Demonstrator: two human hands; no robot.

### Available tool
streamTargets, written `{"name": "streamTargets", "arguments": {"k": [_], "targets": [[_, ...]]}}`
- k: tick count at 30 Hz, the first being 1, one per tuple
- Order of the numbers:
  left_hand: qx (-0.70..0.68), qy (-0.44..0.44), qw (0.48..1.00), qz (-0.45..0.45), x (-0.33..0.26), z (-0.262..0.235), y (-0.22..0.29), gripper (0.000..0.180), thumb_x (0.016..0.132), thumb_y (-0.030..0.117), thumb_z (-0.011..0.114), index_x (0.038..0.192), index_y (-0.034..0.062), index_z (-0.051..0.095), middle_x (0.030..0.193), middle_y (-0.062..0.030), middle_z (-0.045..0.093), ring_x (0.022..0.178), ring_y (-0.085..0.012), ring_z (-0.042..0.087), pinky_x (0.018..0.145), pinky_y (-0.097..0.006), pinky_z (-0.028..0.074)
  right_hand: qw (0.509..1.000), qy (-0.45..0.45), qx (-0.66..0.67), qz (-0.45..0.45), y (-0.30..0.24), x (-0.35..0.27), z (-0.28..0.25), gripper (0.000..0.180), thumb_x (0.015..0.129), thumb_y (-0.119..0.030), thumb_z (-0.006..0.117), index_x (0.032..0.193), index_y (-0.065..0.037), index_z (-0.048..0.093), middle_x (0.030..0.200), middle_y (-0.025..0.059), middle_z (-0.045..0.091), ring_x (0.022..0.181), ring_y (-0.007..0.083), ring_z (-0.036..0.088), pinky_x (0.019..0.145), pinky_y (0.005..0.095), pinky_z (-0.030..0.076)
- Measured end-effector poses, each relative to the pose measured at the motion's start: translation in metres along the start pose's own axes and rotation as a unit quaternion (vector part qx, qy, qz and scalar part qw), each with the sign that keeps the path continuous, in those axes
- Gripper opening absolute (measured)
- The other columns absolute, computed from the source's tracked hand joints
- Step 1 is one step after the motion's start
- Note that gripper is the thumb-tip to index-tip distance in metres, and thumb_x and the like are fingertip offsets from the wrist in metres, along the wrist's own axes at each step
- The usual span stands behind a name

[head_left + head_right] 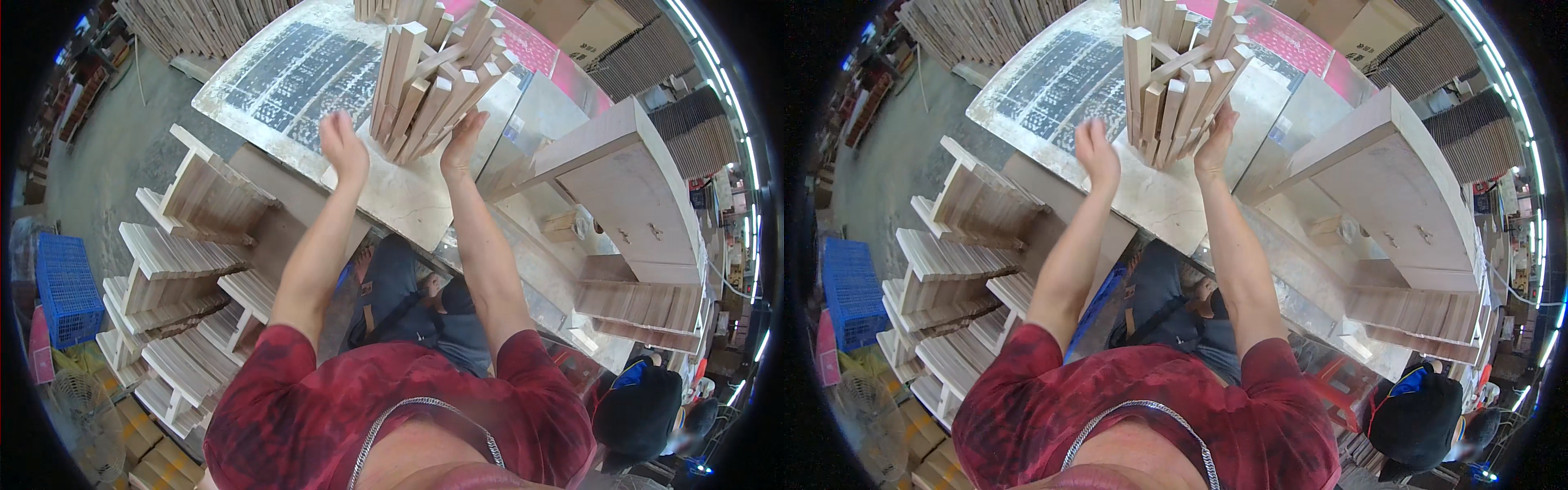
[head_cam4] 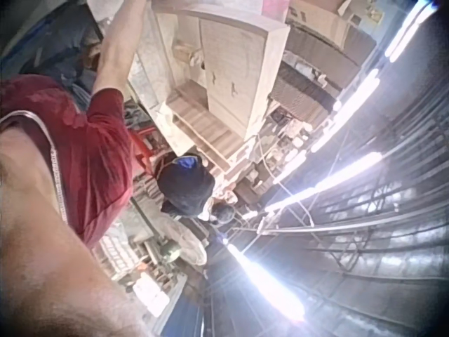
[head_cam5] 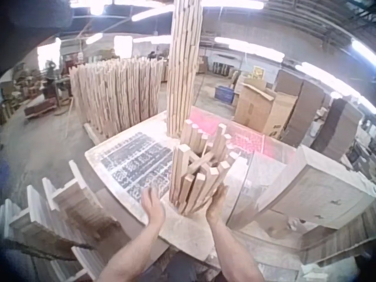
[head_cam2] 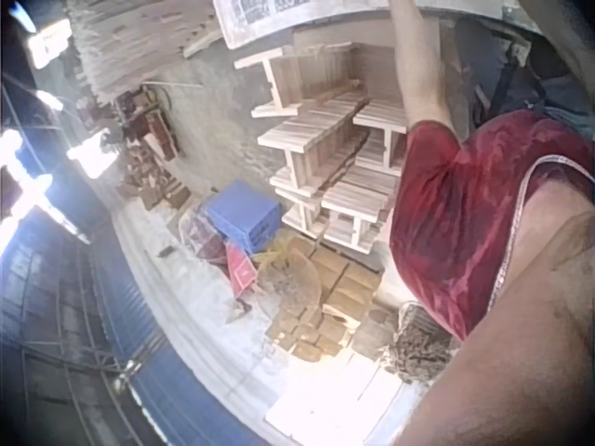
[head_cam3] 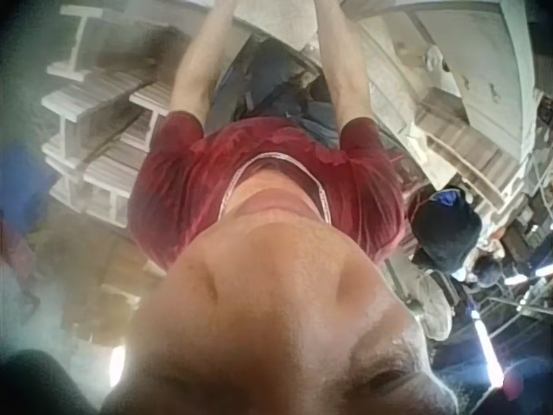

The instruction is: Assembling wooden interlocking joints by hand and occasionally using a hammer in a furniture workshop.

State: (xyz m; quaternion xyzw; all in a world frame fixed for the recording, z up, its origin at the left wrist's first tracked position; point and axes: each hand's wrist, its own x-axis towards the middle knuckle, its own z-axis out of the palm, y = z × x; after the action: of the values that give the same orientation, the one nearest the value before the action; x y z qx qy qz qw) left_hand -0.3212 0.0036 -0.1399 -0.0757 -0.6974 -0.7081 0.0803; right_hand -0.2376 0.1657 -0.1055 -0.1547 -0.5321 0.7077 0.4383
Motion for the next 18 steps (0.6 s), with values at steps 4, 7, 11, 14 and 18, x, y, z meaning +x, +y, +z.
{"name": "streamTargets", "arguments": {"k": [4,7,11,14,18], "targets": [[0.063,-0.080,0.971,0.215,-0.065,-0.018,0.022,0.041,0.085,0.027,0.081,0.109,-0.0028,0.066,0.109,-0.0185,0.067,0.097,-0.0347,0.067,0.083,-0.043,0.053,0.999,-0.038,0.001,-0.009,0.005,0.005,0.006,0.072,0.110,-0.057,0.026,0.147,0.002,0.045,0.147,0.0121,0.053,0.138,0.0230,0.044,0.118,0.0366,0.027],[0.136,-0.065,0.971,0.184,-0.064,-0.004,0.036,0.050,0.078,0.026,0.086,0.114,-0.0011,0.066,0.107,-0.0173,0.066,0.095,-0.0334,0.066,0.083,-0.041,0.055,0.996,-0.066,0.064,0.003,0.011,0.015,0.015,0.071,0.111,-0.056,0.026,0.146,0.002,0.046,0.146,0.0126,0.053,0.137,0.0223,0.045,0.119,0.0371,0.027],[0.204,-0.070,0.957,0.191,-0.084,0.002,0.051,0.059,0.077,0.030,0.087,0.122,0.0011,0.062,0.112,-0.0184,0.063,0.098,-0.0371,0.066,0.082,-0.044,0.055,1.000,-0.015,0.013,0.015,-0.007,-0.004,0.024,0.075,0.110,-0.058,0.027,0.148,0.005,0.042,0.149,0.0152,0.049,0.140,0.0243,0.042,0.120,0.0387,0.026],[0.240,-0.062,0.958,0.146,-0.080,0.011,0.048,0.063,0.075,0.033,0.088,0.122,0.0022,0.059,0.111,-0.0177,0.060,0.097,-0.0397,0.066,0.078,-0.047,0.055,0.999,-0.020,0.015,0.022,-0.015,-0.011,0.028,0.080,0.109,-0.061,0.027,0.151,0.006,0.036,0.155,0.0157,0.043,0.143,0.0257,0.037,0.121,0.0393,0.025],[0.268,-0.061,0.951,0.139,-0.074,0.014,0.043,0.056,0.076,0.035,0.087,0.111,0.0016,0.059,0.105,-0.0175,0.060,0.090,-0.0397,0.067,0.073,-0.048,0.054,0.997,-0.075,-0.030,0.014,-0.018,-0.010,0.020,0.083,0.108,-0.063,0.027,0.154,0.006,0.031,0.158,0.0153,0.037,0.146,0.0259,0.033,0.121,0.0396,0.024]]}}
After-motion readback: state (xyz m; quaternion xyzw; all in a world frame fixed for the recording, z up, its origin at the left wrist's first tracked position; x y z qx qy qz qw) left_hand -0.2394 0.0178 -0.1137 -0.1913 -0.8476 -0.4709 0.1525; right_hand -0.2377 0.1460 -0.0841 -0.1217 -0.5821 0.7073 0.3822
